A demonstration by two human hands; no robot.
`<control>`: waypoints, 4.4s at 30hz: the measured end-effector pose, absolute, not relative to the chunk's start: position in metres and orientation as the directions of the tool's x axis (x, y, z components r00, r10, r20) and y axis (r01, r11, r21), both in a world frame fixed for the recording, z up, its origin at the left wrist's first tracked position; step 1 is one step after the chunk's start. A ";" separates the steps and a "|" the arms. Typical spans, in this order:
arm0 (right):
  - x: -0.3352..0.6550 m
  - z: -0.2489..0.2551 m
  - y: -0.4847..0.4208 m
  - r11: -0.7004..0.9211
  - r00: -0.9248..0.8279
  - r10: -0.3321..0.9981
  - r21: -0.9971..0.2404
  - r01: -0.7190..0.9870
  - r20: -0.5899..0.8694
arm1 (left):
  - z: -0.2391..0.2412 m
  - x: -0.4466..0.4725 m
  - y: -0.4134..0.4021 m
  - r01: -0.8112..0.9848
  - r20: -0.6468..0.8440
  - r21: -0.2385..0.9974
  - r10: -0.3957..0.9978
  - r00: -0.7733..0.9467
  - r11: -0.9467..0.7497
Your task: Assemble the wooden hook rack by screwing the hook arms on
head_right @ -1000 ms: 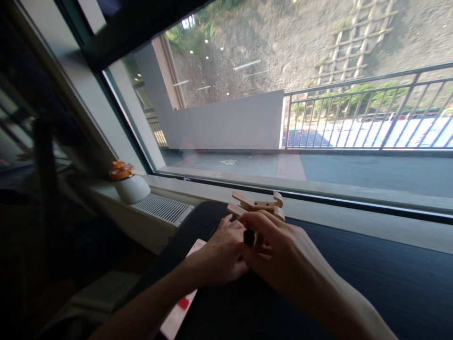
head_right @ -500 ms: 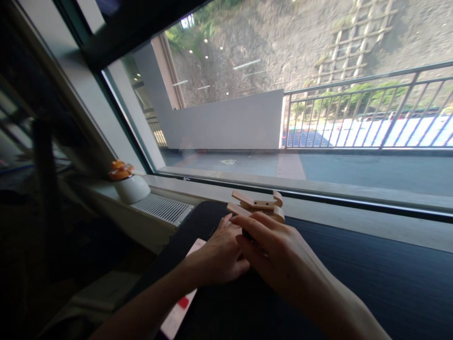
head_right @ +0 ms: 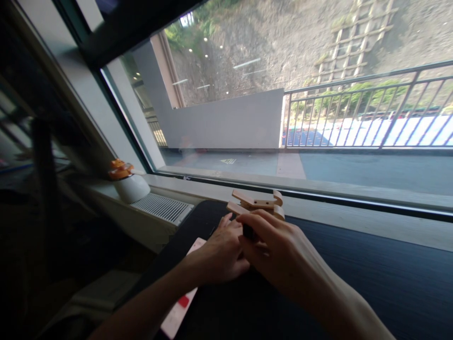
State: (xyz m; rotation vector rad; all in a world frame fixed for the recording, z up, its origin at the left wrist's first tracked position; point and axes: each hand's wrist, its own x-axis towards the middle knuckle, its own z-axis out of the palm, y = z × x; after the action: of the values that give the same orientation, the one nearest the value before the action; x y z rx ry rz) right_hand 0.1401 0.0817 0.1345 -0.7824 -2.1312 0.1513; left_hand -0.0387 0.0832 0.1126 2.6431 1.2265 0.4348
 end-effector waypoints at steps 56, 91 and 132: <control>0.143 0.131 0.082 0.846 -0.534 0.489 -0.227 0.482 0.689 | 0.115 -0.037 0.083 0.743 0.168 0.288 0.796 0.582 -0.604; 0.143 0.135 0.081 0.759 -0.415 0.592 -0.305 0.574 0.691 | 0.113 -0.037 0.084 0.737 0.172 0.256 0.780 0.601 -0.625; 0.144 0.132 0.088 0.766 -0.388 0.592 -0.344 0.543 0.706 | 0.121 -0.041 0.086 0.710 0.137 0.265 0.754 0.642 -0.652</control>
State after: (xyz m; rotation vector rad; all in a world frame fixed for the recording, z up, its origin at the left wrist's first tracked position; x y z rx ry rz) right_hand 0.1437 0.0878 0.1319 -0.8486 -2.0725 0.0700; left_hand -0.0409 0.0861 0.1214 2.6738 1.2053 0.3508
